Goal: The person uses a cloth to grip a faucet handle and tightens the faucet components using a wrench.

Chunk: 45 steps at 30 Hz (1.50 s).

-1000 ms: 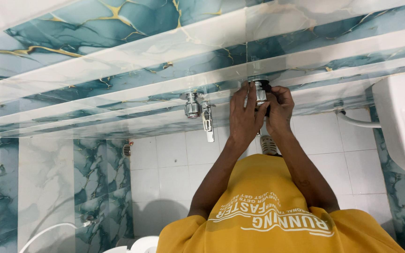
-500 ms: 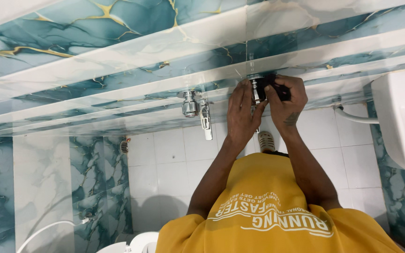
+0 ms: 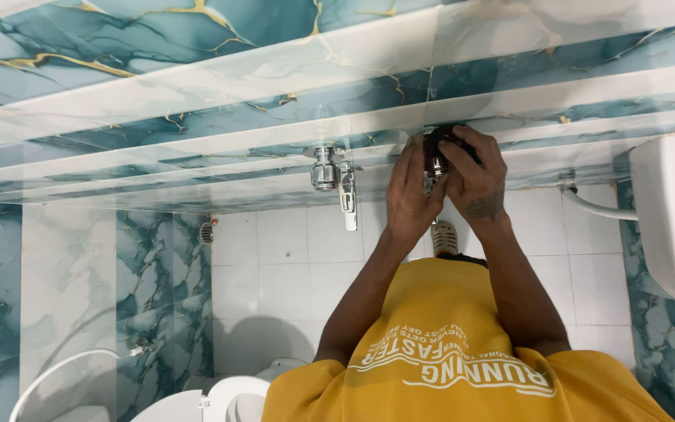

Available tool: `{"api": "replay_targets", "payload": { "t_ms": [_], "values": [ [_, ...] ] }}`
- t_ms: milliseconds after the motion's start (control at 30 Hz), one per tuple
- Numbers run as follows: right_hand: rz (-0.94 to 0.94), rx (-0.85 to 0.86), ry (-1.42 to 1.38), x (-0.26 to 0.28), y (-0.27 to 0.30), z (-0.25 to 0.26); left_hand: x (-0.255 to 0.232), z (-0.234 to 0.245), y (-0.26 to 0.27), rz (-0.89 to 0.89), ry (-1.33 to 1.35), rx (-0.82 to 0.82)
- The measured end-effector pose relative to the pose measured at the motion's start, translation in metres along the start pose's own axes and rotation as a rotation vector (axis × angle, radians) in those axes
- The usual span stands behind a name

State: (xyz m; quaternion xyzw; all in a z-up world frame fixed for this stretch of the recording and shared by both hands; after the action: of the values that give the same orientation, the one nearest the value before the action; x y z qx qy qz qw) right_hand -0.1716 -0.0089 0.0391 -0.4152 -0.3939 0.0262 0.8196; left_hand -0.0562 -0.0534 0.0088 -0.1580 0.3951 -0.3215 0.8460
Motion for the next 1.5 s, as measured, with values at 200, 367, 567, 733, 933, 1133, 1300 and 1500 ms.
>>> {"api": "replay_targets", "payload": {
  "t_ms": [200,367,567,733,933,1133,1300,1500],
  "values": [
    [-0.061,0.047,0.067,-0.01,0.008,0.0,0.002,-0.005,0.003,0.012,-0.041,0.01],
    [-0.117,0.025,0.098,-0.026,0.022,0.009,0.0,-0.003,0.0,0.035,-0.035,0.001],
    [-0.397,0.21,-0.084,-0.067,0.077,-0.018,0.001,-0.006,0.0,0.03,-0.052,0.019],
    [-0.761,-0.058,-0.574,-0.089,0.096,-0.013,-0.001,-0.003,0.0,0.022,-0.05,-0.005],
    [-0.682,-0.246,-0.793,-0.073,0.064,0.019,-0.001,-0.005,0.0,0.023,-0.034,0.002],
    [-0.267,-0.185,-0.451,-0.042,0.037,0.017,-0.001,-0.006,0.002,0.012,-0.059,0.012],
    [-0.16,-0.033,-0.144,-0.03,0.028,0.005,0.001,-0.007,0.001,0.073,0.005,0.044],
    [-0.243,0.091,-0.126,-0.045,0.033,0.013,-0.004,-0.003,0.002,0.026,-0.058,-0.013]
  ]
}}
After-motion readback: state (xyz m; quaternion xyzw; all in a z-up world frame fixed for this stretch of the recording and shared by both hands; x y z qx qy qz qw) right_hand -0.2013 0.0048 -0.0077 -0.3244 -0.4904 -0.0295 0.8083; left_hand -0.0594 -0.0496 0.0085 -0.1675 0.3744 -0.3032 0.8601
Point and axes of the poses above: each hand's wrist, its own y-axis away from the middle knuckle, its own z-axis out of the back of the hand, x = y × z, the point moved 7 cm from there along -y, towards the middle knuckle, and after that the axes turned 12 degrees about -y, right-handed, at the moved point
